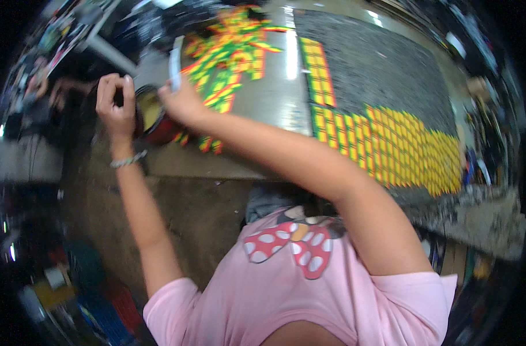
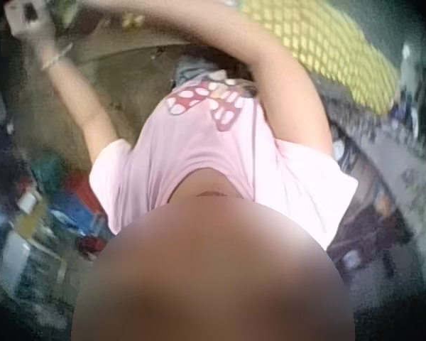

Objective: The person applies a liquid from a small can onto a dark textured mat using a brush, then places colorful patterned strips onto the mat in rows. The person repeatedly dips the brush into the can and arranges the strips by hand.

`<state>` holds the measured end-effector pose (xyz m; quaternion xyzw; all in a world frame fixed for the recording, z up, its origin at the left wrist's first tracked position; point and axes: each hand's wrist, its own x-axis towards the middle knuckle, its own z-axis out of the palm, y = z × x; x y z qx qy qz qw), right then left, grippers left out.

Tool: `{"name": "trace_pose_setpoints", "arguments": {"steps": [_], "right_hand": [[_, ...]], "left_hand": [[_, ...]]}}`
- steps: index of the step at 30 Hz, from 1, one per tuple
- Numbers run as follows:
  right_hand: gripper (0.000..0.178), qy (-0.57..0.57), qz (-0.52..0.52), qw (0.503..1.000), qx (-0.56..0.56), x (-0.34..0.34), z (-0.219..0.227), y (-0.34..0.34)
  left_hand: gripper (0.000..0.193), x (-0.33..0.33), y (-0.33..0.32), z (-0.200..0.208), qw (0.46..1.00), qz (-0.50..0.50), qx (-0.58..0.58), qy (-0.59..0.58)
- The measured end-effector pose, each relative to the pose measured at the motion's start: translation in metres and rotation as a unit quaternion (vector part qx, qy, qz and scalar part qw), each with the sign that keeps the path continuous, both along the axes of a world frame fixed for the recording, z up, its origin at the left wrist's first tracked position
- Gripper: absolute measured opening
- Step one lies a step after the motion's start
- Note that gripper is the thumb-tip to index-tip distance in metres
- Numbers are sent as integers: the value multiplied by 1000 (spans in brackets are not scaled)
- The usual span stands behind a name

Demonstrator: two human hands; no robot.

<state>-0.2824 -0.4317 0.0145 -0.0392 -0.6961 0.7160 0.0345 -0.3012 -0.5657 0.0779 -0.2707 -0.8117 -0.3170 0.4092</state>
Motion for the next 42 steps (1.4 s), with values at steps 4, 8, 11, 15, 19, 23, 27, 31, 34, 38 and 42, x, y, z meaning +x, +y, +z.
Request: {"name": "trace_pose_setpoints", "arguments": {"steps": [4, 8, 11, 15, 19, 23, 27, 31, 34, 38, 42], "right_hand": [[40, 47, 73, 985, 149, -5, 9, 26], [36, 185, 153, 902, 360, -5, 61, 69], [25, 284, 166, 793, 513, 6, 101, 90], [23, 227, 225, 681, 659, 14, 116, 48], [19, 220, 285, 651, 668, 7, 115, 33], [18, 192, 246, 814, 491, -7, 114, 83], [27, -64, 333, 906, 254, 36, 84, 114], [25, -177, 433, 871, -150, 52, 80, 158], [23, -24, 292, 942, -161, 63, 100, 242], [32, 103, 93, 976, 166, 91, 108, 343], [26, 102, 46, 906, 408, 124, 73, 375]], "left_hand": [[39, 35, -34, -1, 950, 87, 244, 176], [35, 109, -61, -32, 902, 276, 224, 244], [26, 127, -48, -79, 932, 309, 156, 105], [18, 120, -40, -114, 962, 263, 78, 14], [15, 119, -36, -117, 967, 210, 142, -1], [17, 128, -20, -96, 962, 177, 203, 37], [9, 144, 38, -60, 990, -43, 127, 39], [18, 149, 129, -35, 919, -372, -83, -100], [44, 128, 183, -31, 852, -457, -131, -219], [66, 103, 240, -44, 850, -426, -252, -181], [74, 99, 256, -58, 859, -389, -283, -178]]}}
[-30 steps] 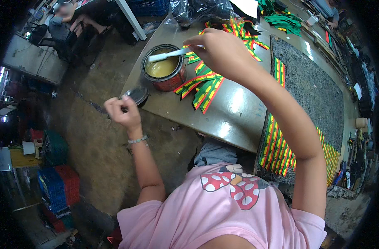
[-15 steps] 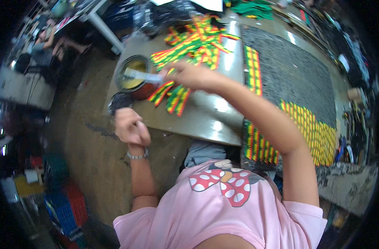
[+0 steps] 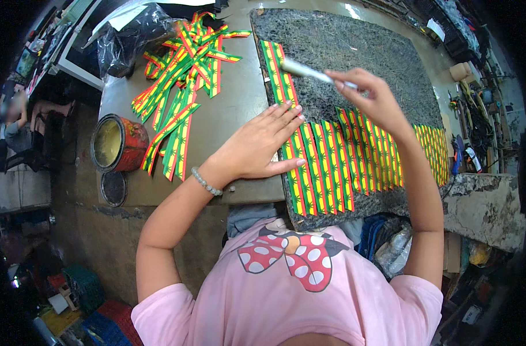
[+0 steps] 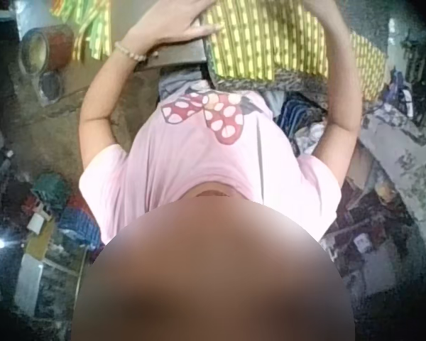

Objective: The person applies a liquid from a small can onto a dark textured mat using a brush, then places colorful patterned strips onto the mat in rows. The person repeatedly dips the brush into the can and arranges the strips by hand.

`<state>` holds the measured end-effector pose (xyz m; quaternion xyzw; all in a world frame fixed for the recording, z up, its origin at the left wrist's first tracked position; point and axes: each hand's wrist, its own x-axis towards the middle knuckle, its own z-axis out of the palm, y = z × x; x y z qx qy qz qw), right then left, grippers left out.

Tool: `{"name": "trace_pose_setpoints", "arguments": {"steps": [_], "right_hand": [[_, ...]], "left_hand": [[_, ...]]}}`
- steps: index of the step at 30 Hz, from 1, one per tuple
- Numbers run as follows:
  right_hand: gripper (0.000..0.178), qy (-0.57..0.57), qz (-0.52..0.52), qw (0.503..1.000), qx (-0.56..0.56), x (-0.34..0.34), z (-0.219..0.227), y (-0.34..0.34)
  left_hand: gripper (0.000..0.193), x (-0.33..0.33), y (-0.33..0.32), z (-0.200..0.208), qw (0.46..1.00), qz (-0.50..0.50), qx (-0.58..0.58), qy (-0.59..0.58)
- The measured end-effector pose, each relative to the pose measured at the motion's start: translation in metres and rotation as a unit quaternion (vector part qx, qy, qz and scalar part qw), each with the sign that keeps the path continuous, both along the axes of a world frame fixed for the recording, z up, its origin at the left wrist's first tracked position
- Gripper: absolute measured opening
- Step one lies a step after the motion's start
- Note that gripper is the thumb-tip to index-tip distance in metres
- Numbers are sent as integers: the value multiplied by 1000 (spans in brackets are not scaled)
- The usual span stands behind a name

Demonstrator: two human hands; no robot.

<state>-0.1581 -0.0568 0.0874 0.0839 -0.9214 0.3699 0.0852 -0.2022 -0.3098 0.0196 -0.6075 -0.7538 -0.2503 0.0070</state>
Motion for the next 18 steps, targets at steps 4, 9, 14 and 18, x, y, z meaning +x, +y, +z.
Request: {"name": "trace_pose_setpoints", "arguments": {"steps": [4, 9, 14, 18], "right_hand": [[23, -17, -41, 991, 124, 9, -27, 4], [20, 52, -63, 970, 231, -41, -55, 9], [21, 132, -116, 942, 286, -119, -73, 13], [21, 166, -94, 967, 171, -112, -49, 11]], "left_hand": [[79, -1, 0, -7, 1000, 5, -18, -12], [84, 0, 2, -9, 1000, 13, -15, -21], [85, 1, 3, -7, 999, 17, -17, -32], [84, 0, 4, -8, 999, 16, -8, -26]]}}
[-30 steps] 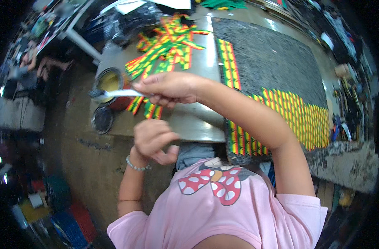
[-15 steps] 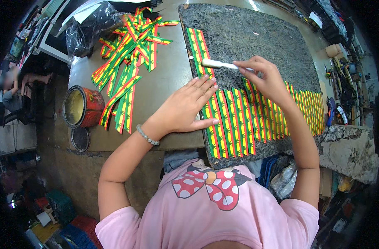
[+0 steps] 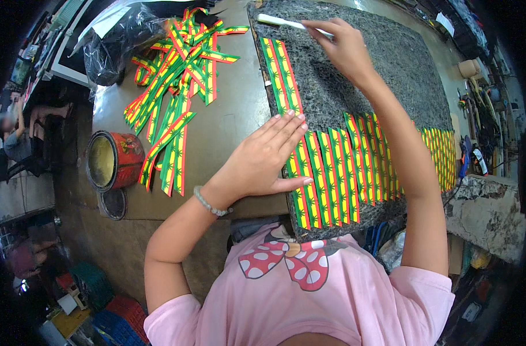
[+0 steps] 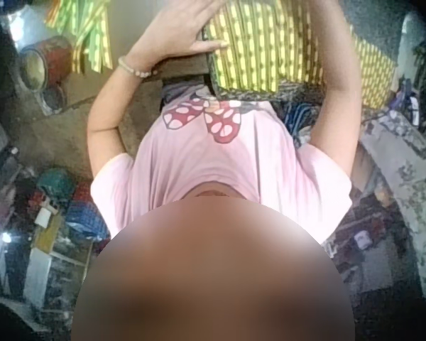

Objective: The person applies a liquid from a small can onto a dark textured mat using a brush, then places colorful patterned strips onto the mat in rows. The person repeatedly dips the brush into the can and arranges the strips by hand.

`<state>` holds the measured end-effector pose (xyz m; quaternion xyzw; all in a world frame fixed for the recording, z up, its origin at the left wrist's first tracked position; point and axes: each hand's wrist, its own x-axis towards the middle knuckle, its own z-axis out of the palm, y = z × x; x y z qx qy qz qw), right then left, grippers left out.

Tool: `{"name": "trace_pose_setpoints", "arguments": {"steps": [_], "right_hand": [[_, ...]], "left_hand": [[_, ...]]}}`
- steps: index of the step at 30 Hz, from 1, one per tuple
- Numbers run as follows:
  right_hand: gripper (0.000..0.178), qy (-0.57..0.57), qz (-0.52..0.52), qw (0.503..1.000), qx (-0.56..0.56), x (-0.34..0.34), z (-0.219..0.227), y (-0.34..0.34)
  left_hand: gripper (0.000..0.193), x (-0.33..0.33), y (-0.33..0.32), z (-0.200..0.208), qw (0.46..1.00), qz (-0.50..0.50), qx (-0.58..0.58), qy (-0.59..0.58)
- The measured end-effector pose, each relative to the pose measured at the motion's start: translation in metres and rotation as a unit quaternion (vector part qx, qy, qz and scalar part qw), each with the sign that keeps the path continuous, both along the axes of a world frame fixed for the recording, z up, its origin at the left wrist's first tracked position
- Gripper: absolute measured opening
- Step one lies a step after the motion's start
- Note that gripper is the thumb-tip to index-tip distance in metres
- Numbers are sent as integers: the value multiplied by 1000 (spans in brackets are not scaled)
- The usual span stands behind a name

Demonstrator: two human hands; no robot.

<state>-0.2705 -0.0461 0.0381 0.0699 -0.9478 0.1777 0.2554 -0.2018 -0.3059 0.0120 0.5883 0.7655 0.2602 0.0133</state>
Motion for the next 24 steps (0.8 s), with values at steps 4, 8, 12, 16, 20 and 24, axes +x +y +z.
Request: {"name": "trace_pose_setpoints", "arguments": {"steps": [4, 8, 12, 16, 20, 24], "right_hand": [[20, -179, 59, 981, -33, 85, 23, -5], [22, -144, -8, 988, 54, 68, -2, -14], [25, 35, -55, 987, 146, 0, -19, -1], [27, 95, -26, 973, 210, 27, 3, 15], [25, -7, 19, 971, 240, 107, 18, 1], [23, -86, 32, 978, 189, 110, 23, -1]], "left_hand": [[84, 2, 0, 0, 1000, 11, 14, 1], [83, 2, 1, 2, 1000, 8, 10, 11], [82, 2, 1, 2, 1000, 12, 16, 14], [81, 4, 2, 0, 1000, 19, 21, 11], [80, 3, 1, 0, 999, 17, 27, 13], [79, 3, 1, 1, 999, 18, 28, 11]]}}
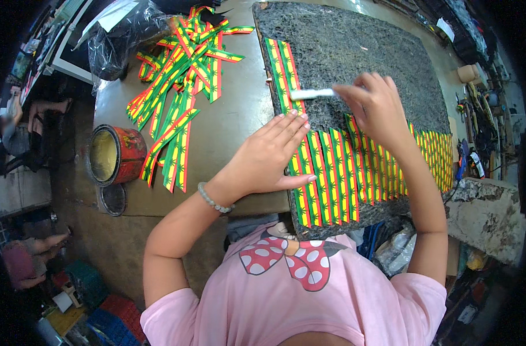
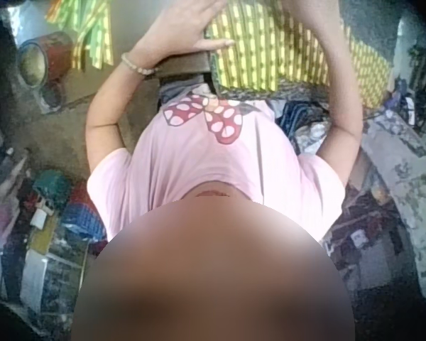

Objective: The person applies a liquid from a small can onto a dark textured mat using a brush, then places colorful patterned strips onto the mat in rows. The person repeatedly dips the brush into the can and arranges the strips by hand.

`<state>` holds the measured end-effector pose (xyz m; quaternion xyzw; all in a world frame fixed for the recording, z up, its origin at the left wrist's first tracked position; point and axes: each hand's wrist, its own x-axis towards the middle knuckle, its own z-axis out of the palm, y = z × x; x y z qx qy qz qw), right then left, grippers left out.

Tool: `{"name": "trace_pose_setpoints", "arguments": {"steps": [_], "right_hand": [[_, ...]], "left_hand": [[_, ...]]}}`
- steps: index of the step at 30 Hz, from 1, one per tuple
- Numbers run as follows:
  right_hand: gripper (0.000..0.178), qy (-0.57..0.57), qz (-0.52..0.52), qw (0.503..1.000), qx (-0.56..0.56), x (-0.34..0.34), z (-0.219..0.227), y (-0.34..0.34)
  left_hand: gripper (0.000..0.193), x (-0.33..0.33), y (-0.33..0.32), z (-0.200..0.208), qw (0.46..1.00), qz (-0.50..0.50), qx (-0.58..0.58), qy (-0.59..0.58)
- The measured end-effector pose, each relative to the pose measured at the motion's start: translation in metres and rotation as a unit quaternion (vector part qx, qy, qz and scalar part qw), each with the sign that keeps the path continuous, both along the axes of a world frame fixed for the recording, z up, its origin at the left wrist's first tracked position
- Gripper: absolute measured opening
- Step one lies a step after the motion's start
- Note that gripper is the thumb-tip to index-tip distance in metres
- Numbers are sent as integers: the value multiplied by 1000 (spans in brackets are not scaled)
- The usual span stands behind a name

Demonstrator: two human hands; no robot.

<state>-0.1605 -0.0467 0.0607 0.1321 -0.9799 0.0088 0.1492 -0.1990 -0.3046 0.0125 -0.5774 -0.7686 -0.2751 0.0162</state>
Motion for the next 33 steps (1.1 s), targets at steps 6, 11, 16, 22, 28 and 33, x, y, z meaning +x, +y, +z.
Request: {"name": "trace_pose_setpoints", "arguments": {"steps": [6, 11, 16, 22, 28, 33], "right_hand": [[19, 53, -73, 996, 7, -115, -29, 5], [16, 147, -22, 986, -80, -123, -21, 7], [17, -100, 34, 973, -204, -56, -9, 7], [21, 56, -16, 997, -51, -131, -23, -2], [21, 35, 131, 947, -291, -151, 46, -104], [15, 118, 313, 941, -56, -129, 78, -249]], "left_hand": [[79, 0, 0, 0, 1000, 0, 2, 2], [80, 0, 0, -1, 1000, -4, 11, 0], [80, 1, 0, -1, 1000, -1, 27, -2], [80, 2, -2, -6, 1000, -6, 30, 5], [82, 7, -1, -20, 998, 16, 60, 11], [82, 4, 4, -20, 993, -5, 116, -12]]}}
